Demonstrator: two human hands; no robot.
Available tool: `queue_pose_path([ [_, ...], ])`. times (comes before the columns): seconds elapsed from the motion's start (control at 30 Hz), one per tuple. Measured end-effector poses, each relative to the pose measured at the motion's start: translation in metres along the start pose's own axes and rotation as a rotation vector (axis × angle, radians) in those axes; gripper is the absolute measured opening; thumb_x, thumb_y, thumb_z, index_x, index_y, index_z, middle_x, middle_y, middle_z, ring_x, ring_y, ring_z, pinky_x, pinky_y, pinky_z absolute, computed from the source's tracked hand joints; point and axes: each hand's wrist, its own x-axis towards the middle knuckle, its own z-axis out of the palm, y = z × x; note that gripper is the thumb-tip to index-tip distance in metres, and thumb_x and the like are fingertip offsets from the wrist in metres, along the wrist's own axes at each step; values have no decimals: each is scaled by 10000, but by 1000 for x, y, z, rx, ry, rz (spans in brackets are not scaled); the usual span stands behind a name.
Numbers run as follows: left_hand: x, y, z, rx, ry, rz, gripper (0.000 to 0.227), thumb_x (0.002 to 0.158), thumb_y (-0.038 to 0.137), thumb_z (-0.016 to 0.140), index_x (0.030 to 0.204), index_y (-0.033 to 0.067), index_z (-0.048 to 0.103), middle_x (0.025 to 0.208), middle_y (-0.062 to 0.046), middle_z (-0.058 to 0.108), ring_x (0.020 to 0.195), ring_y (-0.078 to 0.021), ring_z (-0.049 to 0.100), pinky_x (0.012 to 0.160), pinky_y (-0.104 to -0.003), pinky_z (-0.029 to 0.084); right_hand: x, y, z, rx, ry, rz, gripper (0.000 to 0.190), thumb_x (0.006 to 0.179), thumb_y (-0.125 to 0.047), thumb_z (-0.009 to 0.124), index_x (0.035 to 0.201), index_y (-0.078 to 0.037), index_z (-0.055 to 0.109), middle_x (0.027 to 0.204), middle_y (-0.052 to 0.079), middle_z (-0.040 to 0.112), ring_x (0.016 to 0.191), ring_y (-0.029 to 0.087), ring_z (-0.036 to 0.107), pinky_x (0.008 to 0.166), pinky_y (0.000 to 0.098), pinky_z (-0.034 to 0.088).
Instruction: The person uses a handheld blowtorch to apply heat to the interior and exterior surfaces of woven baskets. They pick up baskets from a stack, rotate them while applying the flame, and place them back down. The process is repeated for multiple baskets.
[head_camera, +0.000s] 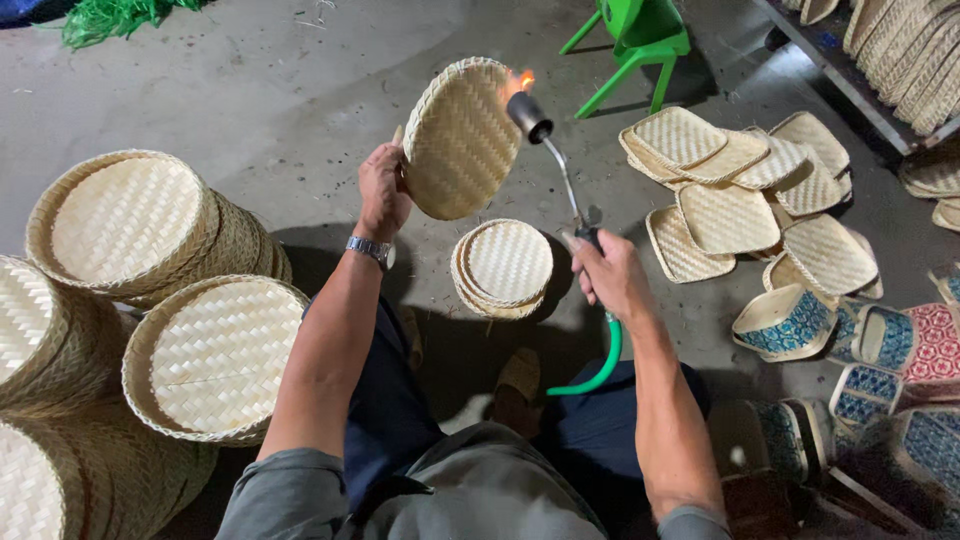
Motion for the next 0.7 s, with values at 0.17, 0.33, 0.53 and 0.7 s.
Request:
queue_pose_path([
  [0.17,5,0,-7,-127,-57,15,165,1031,42,575,870,28,609,792,-13,600,657,-108,544,603,-267,484,-15,-1,8,-190,-151,27,324,989,-333,635,892,-25,656,687,40,640,479,69,552,382,252,456],
  [0.33,-1,9,2,-158,25,-46,133,994,30,542,921,-23,639,844,-39,652,730,-124,614,688,-266,535,-4,-4,8,-71,-39,-1,316,985,-317,629,912,-9,641,727,30,642,500,63,550,387,258,445],
  [0.53,7,3,-5,-127,-26,-17,108,1004,37,566,933,-7,634,851,-35,662,718,-124,619,665,-277,531,-16,-11,15,-204,-164,6,367,955,-339,687,854,13,663,666,30,649,471,69,552,379,254,453],
  [0.7,10,5,-14,89,-77,31,142,1032,89,597,947,21,687,784,3,644,632,-82,557,572,-245,467,-3,-29,-1,-118,-92,-11,248,947,-344,612,941,-110,692,654,-37,618,466,36,525,369,234,438],
])
